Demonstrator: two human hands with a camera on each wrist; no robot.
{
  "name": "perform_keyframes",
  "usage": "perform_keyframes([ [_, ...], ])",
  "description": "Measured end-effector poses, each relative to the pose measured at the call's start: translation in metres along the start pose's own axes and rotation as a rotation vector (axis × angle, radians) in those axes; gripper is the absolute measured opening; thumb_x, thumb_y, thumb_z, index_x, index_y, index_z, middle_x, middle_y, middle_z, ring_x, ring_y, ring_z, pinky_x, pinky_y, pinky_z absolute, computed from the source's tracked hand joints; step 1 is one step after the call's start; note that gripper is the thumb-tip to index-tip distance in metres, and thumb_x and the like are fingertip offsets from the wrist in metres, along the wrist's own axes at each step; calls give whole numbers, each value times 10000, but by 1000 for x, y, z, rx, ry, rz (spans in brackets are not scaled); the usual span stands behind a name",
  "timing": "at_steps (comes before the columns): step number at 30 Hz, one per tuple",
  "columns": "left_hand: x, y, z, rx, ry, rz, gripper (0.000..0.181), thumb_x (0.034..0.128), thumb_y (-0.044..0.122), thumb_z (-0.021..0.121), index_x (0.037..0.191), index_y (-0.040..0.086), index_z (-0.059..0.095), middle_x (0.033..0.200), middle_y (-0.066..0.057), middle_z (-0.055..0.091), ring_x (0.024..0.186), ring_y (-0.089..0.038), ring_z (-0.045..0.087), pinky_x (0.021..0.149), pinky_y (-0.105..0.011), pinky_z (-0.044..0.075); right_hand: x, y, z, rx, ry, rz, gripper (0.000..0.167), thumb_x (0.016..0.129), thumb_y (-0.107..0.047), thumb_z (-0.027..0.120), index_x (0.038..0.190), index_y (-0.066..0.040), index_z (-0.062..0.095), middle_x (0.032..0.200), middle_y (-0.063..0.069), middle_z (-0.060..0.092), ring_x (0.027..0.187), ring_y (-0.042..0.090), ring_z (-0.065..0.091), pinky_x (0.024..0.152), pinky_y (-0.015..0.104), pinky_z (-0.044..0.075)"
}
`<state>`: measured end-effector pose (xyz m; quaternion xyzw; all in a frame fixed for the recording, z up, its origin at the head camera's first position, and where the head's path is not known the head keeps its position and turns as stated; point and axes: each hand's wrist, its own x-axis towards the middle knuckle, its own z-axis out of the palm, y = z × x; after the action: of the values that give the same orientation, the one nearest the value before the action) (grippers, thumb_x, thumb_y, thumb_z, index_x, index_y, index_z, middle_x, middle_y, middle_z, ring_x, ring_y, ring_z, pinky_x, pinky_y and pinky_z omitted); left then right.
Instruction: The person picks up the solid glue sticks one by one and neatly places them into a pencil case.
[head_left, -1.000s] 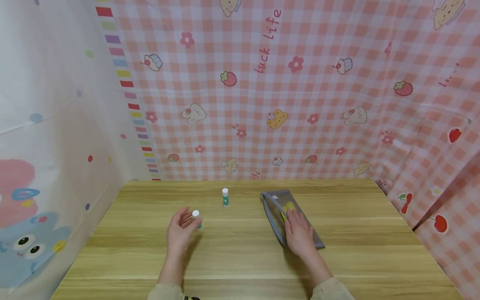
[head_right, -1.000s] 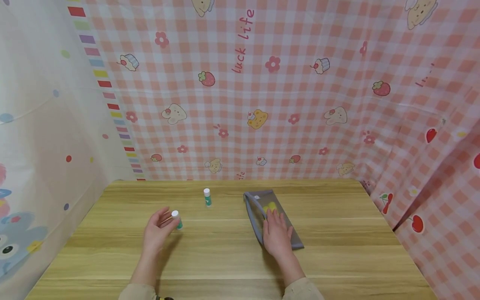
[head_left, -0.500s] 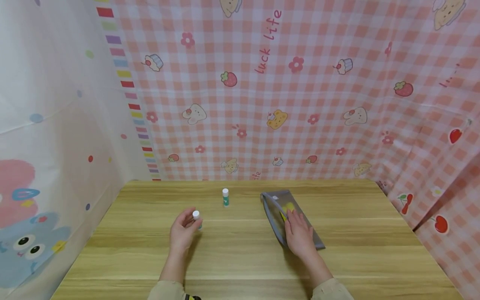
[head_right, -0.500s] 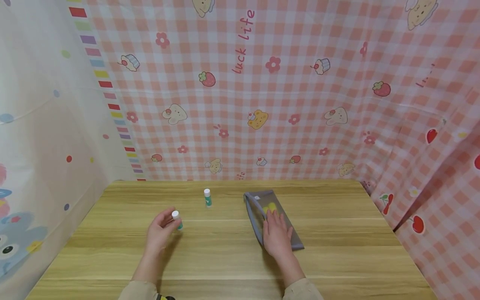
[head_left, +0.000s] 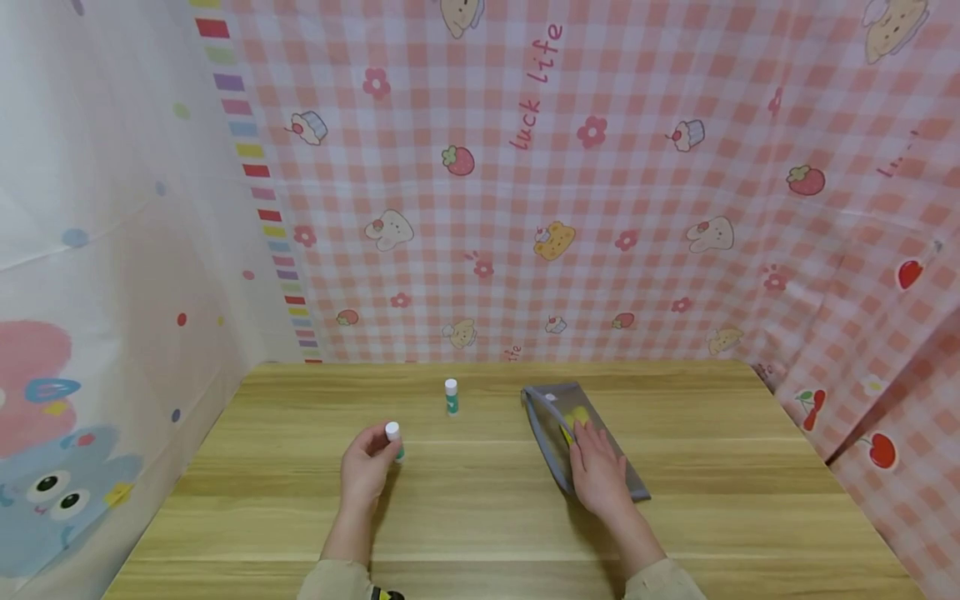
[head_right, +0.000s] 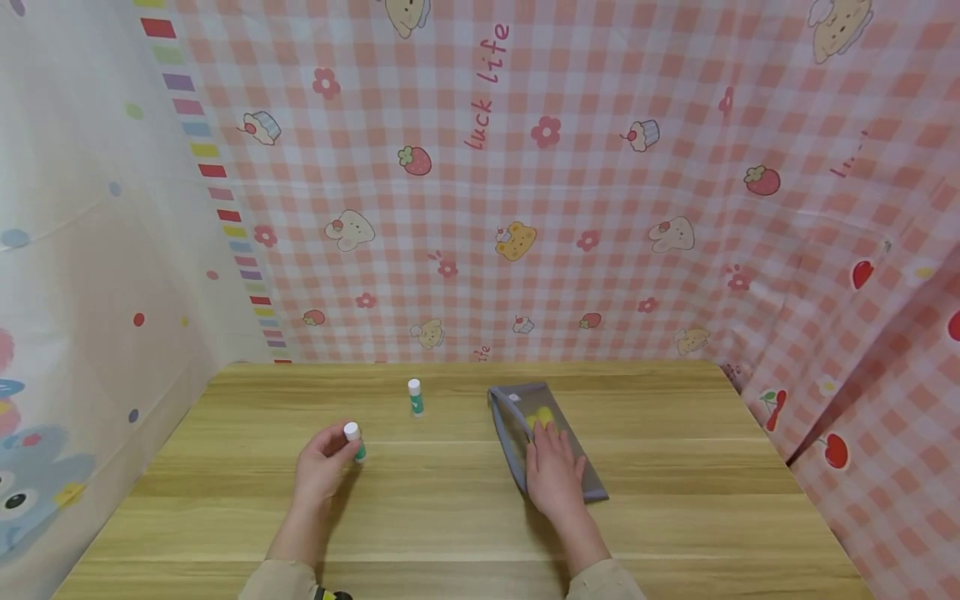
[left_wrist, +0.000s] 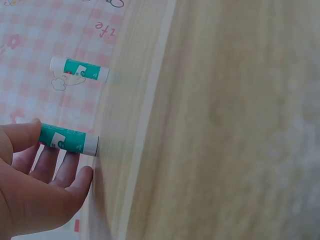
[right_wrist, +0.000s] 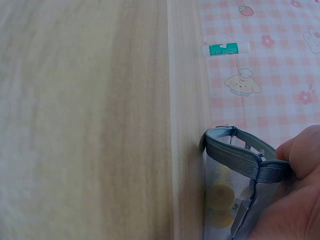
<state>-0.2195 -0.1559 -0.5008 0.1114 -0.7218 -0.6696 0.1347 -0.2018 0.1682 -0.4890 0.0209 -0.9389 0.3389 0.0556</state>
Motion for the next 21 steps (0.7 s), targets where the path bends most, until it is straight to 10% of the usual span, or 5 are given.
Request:
perform_keyframes([
  [21,-1,4,4,106,-32,-6,239,924,-14,653,1139,-115,629,1104,-219,657,1001,-267,587,764,-181,480,0,-1,0,-9,9,-2,443,1053,-134,388,1446,70,416,1507,313,323,1395,527,228,1037,796,127],
])
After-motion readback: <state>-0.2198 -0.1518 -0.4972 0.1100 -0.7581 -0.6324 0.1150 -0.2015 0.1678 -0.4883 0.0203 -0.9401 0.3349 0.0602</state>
